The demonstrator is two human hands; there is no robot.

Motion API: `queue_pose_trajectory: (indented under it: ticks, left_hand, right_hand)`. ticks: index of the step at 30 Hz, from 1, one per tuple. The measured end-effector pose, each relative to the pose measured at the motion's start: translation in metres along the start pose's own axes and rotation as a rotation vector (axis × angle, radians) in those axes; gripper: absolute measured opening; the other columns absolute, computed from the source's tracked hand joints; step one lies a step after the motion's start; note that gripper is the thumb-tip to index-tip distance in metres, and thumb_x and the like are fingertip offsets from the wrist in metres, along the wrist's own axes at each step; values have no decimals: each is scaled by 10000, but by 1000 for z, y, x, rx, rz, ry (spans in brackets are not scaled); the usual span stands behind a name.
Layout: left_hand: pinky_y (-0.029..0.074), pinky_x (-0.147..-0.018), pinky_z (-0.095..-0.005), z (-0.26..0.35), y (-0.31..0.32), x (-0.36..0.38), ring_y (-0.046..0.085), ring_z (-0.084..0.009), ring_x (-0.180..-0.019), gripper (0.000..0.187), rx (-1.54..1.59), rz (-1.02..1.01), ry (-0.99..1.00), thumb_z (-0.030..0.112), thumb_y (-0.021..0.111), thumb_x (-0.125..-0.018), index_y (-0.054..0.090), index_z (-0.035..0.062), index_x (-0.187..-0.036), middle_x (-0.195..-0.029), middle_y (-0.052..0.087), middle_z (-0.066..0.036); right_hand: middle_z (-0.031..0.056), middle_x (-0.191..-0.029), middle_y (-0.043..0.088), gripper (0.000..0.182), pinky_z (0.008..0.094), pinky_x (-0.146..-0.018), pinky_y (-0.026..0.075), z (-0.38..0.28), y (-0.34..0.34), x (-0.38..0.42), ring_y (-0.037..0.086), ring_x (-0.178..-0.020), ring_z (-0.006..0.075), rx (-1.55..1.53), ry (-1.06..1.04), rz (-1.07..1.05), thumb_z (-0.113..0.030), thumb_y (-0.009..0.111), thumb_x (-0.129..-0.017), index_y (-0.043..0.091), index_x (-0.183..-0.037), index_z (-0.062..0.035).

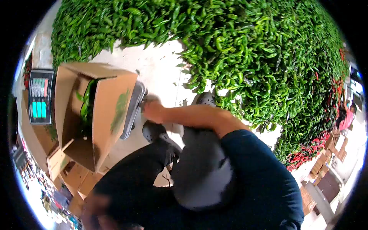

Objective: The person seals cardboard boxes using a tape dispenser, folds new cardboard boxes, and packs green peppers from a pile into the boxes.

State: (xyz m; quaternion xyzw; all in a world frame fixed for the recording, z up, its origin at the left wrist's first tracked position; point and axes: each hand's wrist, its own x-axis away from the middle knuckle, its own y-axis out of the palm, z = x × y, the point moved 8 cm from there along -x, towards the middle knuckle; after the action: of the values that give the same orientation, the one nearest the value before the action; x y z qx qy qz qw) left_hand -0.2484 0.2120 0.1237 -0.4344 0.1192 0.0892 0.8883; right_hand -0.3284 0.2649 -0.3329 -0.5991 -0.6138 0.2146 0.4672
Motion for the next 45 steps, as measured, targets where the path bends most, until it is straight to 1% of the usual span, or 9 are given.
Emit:
queue_pose_trajectory:
  ticks: [6, 9, 14, 20, 24, 27, 35, 42, 45]
  left_hand:
    - [537, -608, -382, 0, 3, -18, 646, -316, -644, 377, 103, 269, -269, 282, 600, -920, 651, -89, -883, -799, 676, -233]
    - [545, -651, -403, 16, 6, 4, 654, -325, -691, 341, -65, 380, 27, 229, 622, -911, 668, -109, -907, -823, 676, -234]
    - [543, -829, -437, -11, 28, -30, 668, -375, -904, 372, 156, -353, -295, 160, 680, -895, 623, -25, -1213, -969, 700, -212]
    - [539, -843, -405, -1, 129, -80, 667, -327, -995, 403, 410, -913, -540, 161, 591, -952, 537, -19, -1309, -1090, 666, -231]
    - [478, -1011, -405, -55, 254, -104, 606, -351, -1199, 628, 322, -1067, -546, 289, 661, -921, 432, 0, -1429, -1293, 602, -266]
    - [420, -1077, -420, -133, 395, -129, 528, -363, -1296, 654, 249, -941, -504, 301, 659, -905, 426, 1, -1438, -1400, 529, -256]
    - [406, -1075, -446, -177, 523, -209, 540, -389, -1267, 778, 64, -681, -601, 503, 667, -862, 401, 152, -1504, -1382, 555, -242]
    - [325, -1162, -398, -134, 556, -172, 363, -327, -1428, 1044, 427, -772, -666, 475, 776, -787, 232, 25, -1557, -1564, 320, -245]
    - [371, -1122, -414, -125, 557, -162, 465, -347, -1352, 994, 439, -753, -671, 415, 802, -777, 272, 97, -1556, -1480, 461, -224]
  right_hand:
    - [206, -1020, 681, 399, 450, -768, 566, 56, -4, 40, 697, -897, 349, -335, 380, -145, -200, 656, -777, 610, -1121, -3]
    - [188, -922, 672, 376, 482, -742, 541, 114, -46, 98, 669, -810, 391, -279, 487, -69, -218, 660, -746, 589, -1067, -38]
    - [236, -865, 676, 370, 420, -690, 563, 192, -96, 231, 694, -771, 299, -455, 991, 430, -286, 729, -860, 586, -955, 42]
    - [131, -968, 611, 272, 403, -558, 626, 200, -15, 294, 648, -865, 248, -1569, 1215, 1063, -67, 607, -912, 513, -1149, 27]
    - [148, -975, 617, 566, 317, -532, 557, 197, -44, 318, 616, -848, 141, -1190, 1380, 1145, -88, 567, -922, 393, -1453, 3]
    - [326, -1315, 507, 679, 503, -898, 519, 206, -68, 316, 623, -1005, 489, -453, 1268, 998, -191, 638, -909, 327, -1489, -26]
    - [311, -1266, 468, 824, 500, -691, 567, 232, -73, 312, 654, -839, 468, -507, 1385, 724, -303, 614, -944, 115, -1582, -152]
    - [350, -1263, 430, 1014, 529, -801, 546, 232, -73, 301, 627, -942, 515, -702, 1363, 795, -353, 701, -880, 8, -1568, -81]
    - [353, -1272, 431, 1012, 511, -840, 548, 231, -67, 304, 620, -963, 517, -710, 1302, 877, -304, 729, -837, 64, -1566, -81]
